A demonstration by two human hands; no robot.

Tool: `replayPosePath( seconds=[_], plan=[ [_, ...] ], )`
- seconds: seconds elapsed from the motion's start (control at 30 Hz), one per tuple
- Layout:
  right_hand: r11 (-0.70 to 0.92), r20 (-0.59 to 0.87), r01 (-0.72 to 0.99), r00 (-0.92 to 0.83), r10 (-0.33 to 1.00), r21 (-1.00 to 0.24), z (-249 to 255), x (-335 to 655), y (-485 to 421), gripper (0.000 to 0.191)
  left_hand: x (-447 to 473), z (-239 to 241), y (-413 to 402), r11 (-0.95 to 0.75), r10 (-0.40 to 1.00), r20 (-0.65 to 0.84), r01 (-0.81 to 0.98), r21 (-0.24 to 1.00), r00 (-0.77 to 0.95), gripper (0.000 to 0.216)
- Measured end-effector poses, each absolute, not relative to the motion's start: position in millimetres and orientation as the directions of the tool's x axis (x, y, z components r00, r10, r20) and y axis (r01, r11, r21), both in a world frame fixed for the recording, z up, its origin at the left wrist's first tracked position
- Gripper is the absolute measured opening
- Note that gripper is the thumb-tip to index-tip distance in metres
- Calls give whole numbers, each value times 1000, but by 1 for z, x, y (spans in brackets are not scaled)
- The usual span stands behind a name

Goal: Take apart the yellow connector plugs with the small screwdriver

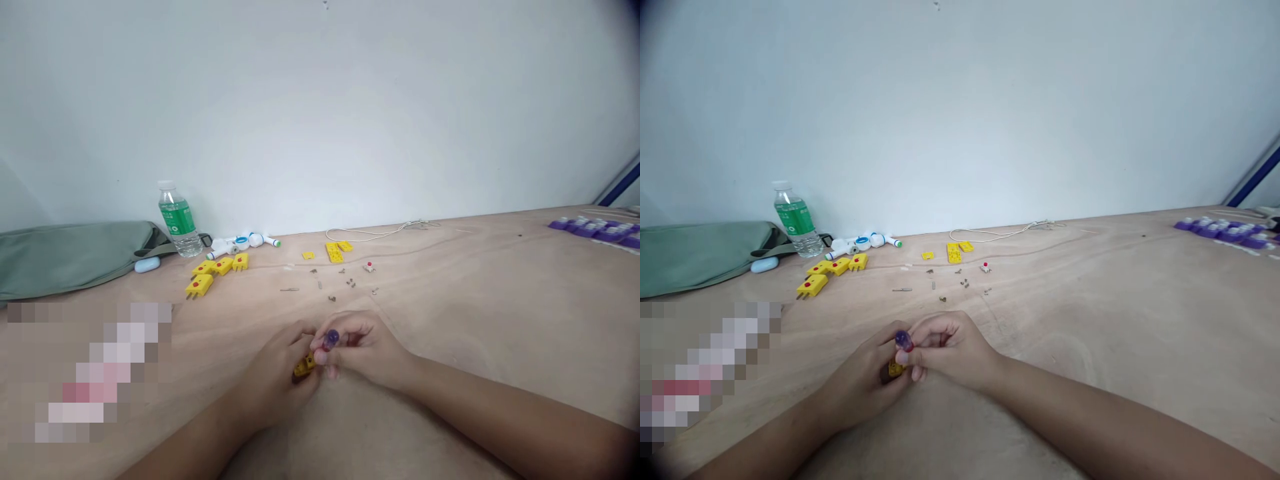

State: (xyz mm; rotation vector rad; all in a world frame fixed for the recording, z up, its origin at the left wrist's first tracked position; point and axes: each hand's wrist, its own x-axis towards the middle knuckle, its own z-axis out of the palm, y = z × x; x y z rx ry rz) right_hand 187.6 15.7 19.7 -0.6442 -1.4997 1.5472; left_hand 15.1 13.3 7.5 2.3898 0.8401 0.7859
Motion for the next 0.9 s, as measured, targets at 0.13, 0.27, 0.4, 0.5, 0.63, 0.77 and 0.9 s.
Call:
replayPosePath(
  seconds=[0.13,0.27,0.4,0.5,0.63,0.77,0.9],
  plan=[
    [293,317,-122,-414,854,-948,25,190,18,9,14,6,13,-695,683,354,418,586,639,23],
    [470,407,112,-352,843,-876,31,202,19,16,12,7,11,-693,683,341,427,581,646,24],
    [596,469,297,-401,787,-746,31,216,17,22,11,8,11,-662,708,325,430,613,627,28],
    [754,487,356,-597,638,-552,30,216,14,18,11,6,11,-615,748,304,442,653,591,39],
    [781,418,407,-677,606,-474,25,207,11,14,11,4,13,-609,742,299,414,677,601,33],
    [758,350,492,-683,641,-428,24,202,9,8,11,4,12,-601,745,317,384,701,587,30],
    [772,310,576,-707,636,-271,28,202,6,10,11,5,11,-600,753,319,402,692,576,24]
  ],
)
